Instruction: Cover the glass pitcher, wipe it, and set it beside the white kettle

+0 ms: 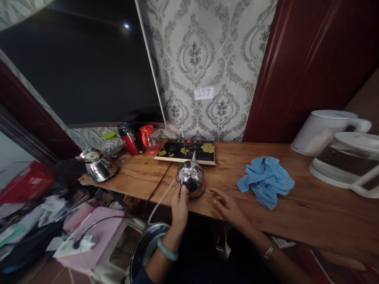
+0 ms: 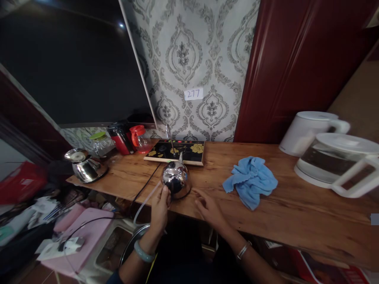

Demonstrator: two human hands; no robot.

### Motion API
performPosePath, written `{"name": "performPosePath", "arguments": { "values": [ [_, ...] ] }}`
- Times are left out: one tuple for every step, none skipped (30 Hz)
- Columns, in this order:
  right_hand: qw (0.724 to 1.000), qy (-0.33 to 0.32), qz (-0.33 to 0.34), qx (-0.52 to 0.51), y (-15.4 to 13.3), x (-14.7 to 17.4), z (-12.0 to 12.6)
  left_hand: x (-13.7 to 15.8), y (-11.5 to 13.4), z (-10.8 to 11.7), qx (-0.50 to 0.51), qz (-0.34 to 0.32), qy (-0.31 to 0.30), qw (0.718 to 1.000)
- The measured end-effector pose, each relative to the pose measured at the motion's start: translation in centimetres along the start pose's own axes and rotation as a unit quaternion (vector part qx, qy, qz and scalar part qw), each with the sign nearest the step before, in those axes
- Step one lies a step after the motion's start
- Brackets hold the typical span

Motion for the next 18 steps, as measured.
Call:
{"name": "performPosePath", "arguments": {
  "values": [
    [1.000, -0.007, -0.010, -0.021, -0.3, -0.2, -0.6, 0.3, -0.2, -0.3, 0.000, -0.009, 0.005, 1.000],
    [0.999, -0.010, -0.013, -0.041, -0.5, -0.4, -1.2, 0.7, -0.5, -0.7, 0.001, -0.017, 0.008, 1.000],
    [0.998, -0.011, -0.011, -0.060, -0.7, -0.6, -1.8, 1.0, -0.7, -1.1, 0.000, -0.023, 0.006, 1.000],
    [0.997, -0.010, -0.005, -0.077, -0.9, -0.8, -2.2, 1.2, -1.0, -1.5, -0.004, -0.028, -0.003, 1.000],
    [0.995, -0.006, 0.001, -0.095, -1.0, -1.0, -2.6, 1.4, -1.1, -2.0, -0.009, -0.036, -0.016, 0.999],
    [0.994, -0.002, 0.005, -0.111, -1.1, -1.3, -2.9, 1.6, -1.3, -2.5, -0.016, -0.046, -0.034, 0.998],
    [0.992, 0.003, 0.006, -0.125, -1.1, -1.5, -3.0, 1.6, -1.4, -2.9, -0.022, -0.059, -0.054, 0.997],
    [0.991, 0.009, 0.004, -0.136, -1.1, -1.6, -3.1, 1.6, -1.4, -3.2, -0.029, -0.075, -0.078, 0.994],
    [0.990, 0.017, 0.000, -0.141, -1.0, -1.8, -3.1, 1.5, -1.4, -3.5, -0.038, -0.092, -0.100, 0.990],
    [0.989, 0.030, -0.004, -0.143, -1.0, -1.9, -3.0, 1.4, -1.4, -3.7, -0.051, -0.111, -0.118, 0.985],
    [0.989, 0.044, -0.009, -0.141, -1.0, -1.9, -2.9, 1.3, -1.4, -3.8, -0.070, -0.131, -0.130, 0.980],
    [0.989, 0.058, -0.012, -0.136, -1.0, -2.0, -2.7, 1.1, -1.3, -3.7, -0.095, -0.150, -0.133, 0.975],
    [0.989, 0.068, -0.016, -0.131, -1.0, -2.0, -2.6, 0.9, -1.3, -3.7, -0.125, -0.168, -0.132, 0.969],
    [0.989, 0.071, -0.021, -0.124, -1.1, -2.1, -2.6, 0.7, -1.4, -3.6, -0.155, -0.182, -0.129, 0.962],
    [0.990, 0.067, -0.027, -0.118, -1.2, -2.2, -2.6, 0.5, -1.4, -3.5, -0.182, -0.192, -0.127, 0.956],
    [0.991, 0.058, -0.031, -0.113, -1.3, -2.4, -2.6, 0.4, -1.6, -3.5, -0.199, -0.199, -0.127, 0.951],
    [0.992, 0.047, -0.032, -0.111, -1.4, -2.6, -2.6, 0.2, -1.7, -3.6, -0.207, -0.203, -0.130, 0.948],
    [0.993, 0.040, -0.031, -0.110, -1.5, -2.8, -2.6, 0.0, -1.9, -3.7, -0.205, -0.207, -0.135, 0.947]
  ]
}}
Point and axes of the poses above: each hand's wrist, its own x-axis away from the middle knuckle, its own z-axis out of the back of the hand, y = z × x, the point moved 1 cm from there along -x, towards the middle knuckle, and after that the axes turned 4 degrees about y, right-handed, at the moved point
